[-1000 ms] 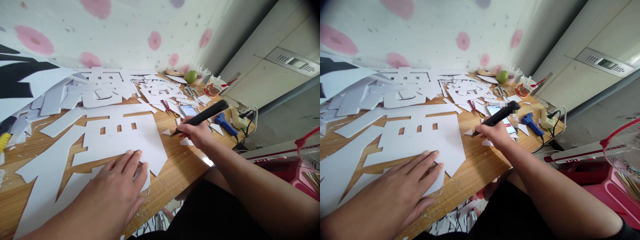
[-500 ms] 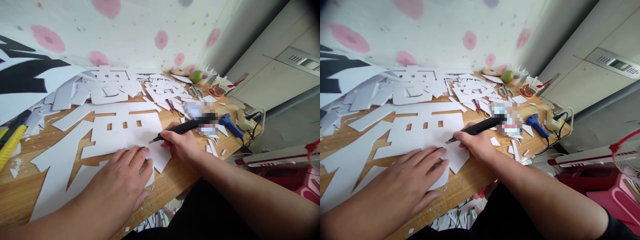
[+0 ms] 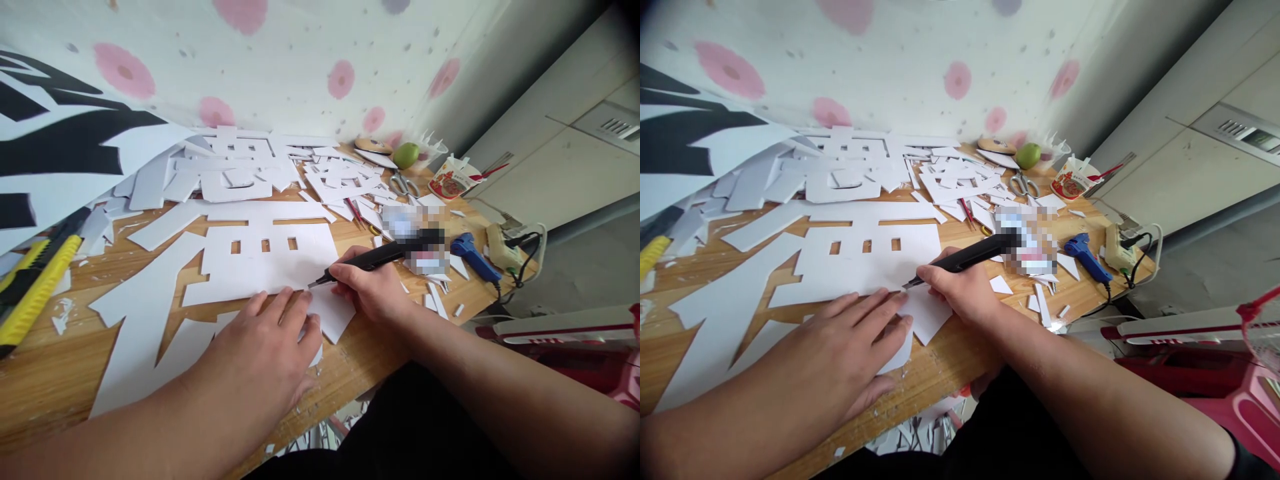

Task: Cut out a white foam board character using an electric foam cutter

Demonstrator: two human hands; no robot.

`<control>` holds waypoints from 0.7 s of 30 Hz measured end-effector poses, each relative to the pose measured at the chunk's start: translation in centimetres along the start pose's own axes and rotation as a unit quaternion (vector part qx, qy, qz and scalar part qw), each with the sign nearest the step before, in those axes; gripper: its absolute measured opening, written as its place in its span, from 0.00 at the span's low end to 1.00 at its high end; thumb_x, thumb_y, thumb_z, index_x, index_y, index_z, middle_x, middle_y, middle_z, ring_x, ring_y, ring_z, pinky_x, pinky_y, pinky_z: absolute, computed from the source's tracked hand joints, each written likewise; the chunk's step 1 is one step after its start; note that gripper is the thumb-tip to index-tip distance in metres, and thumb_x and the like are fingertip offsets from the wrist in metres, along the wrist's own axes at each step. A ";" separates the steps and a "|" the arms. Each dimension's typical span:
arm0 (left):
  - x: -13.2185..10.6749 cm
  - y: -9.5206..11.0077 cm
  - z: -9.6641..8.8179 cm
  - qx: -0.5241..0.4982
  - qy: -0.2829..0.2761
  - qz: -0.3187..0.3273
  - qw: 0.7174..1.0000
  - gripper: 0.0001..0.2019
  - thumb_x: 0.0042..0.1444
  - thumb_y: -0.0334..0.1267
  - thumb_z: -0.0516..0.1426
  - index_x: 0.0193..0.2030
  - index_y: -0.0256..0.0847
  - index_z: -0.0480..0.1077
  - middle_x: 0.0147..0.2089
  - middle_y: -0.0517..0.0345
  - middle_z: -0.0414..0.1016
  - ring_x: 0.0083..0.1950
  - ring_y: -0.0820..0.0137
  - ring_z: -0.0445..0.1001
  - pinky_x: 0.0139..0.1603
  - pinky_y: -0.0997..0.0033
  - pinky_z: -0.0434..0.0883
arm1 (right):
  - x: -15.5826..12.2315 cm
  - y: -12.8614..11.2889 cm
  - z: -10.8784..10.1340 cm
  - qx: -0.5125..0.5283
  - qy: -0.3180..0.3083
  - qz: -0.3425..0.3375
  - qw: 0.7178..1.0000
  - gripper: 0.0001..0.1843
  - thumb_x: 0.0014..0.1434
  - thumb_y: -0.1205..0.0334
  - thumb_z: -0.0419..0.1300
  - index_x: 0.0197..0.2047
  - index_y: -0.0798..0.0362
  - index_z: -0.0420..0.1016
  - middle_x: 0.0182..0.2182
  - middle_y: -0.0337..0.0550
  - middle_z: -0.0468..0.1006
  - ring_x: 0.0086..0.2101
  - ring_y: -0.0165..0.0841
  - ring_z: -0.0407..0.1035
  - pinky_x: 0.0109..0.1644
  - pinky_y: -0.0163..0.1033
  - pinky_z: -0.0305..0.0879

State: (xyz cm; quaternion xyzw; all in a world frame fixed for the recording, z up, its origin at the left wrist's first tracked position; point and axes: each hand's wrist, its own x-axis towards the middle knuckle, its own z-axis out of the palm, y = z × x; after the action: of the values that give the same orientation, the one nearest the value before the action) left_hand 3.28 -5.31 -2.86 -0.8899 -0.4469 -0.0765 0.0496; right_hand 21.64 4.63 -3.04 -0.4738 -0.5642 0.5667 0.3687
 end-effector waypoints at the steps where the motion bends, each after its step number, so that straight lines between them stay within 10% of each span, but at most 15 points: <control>1: 0.0 0.0 0.0 0.000 -0.001 -0.001 1.000 0.27 0.50 0.51 0.68 0.53 0.38 0.75 0.62 0.34 0.74 0.61 0.42 0.73 0.58 0.42 0.70 | 0.0 0.0 0.0 -0.006 -0.002 -0.004 1.000 0.17 0.48 0.49 0.71 0.26 0.51 0.72 0.16 0.34 0.70 0.19 0.28 0.65 0.22 0.33 0.59; 13: 0.2 -0.2 -0.8 -0.027 -0.061 -0.004 0.998 0.26 0.53 0.48 0.66 0.56 0.36 0.74 0.65 0.31 0.71 0.63 0.40 0.72 0.55 0.41 0.74 | 0.0 -1.0 -0.7 -0.073 -0.003 -0.022 0.997 0.15 0.46 0.51 0.71 0.25 0.52 0.73 0.19 0.36 0.73 0.21 0.29 0.64 0.23 0.35 0.59; 21: -0.1 -0.5 -0.7 -0.029 -0.080 0.000 0.996 0.30 0.50 0.52 0.67 0.57 0.38 0.75 0.66 0.32 0.70 0.64 0.40 0.70 0.55 0.42 0.76 | 0.5 -0.2 -5.5 -0.062 0.088 -0.030 0.994 0.14 0.44 0.55 0.71 0.23 0.52 0.71 0.17 0.36 0.72 0.19 0.28 0.64 0.20 0.34 0.56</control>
State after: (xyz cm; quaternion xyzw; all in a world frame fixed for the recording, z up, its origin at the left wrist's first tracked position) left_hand 2.76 -5.18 -2.15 -0.8942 -0.4472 -0.0182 -0.0123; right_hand 26.68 6.67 -2.41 -0.5268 -0.5779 0.4755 0.4030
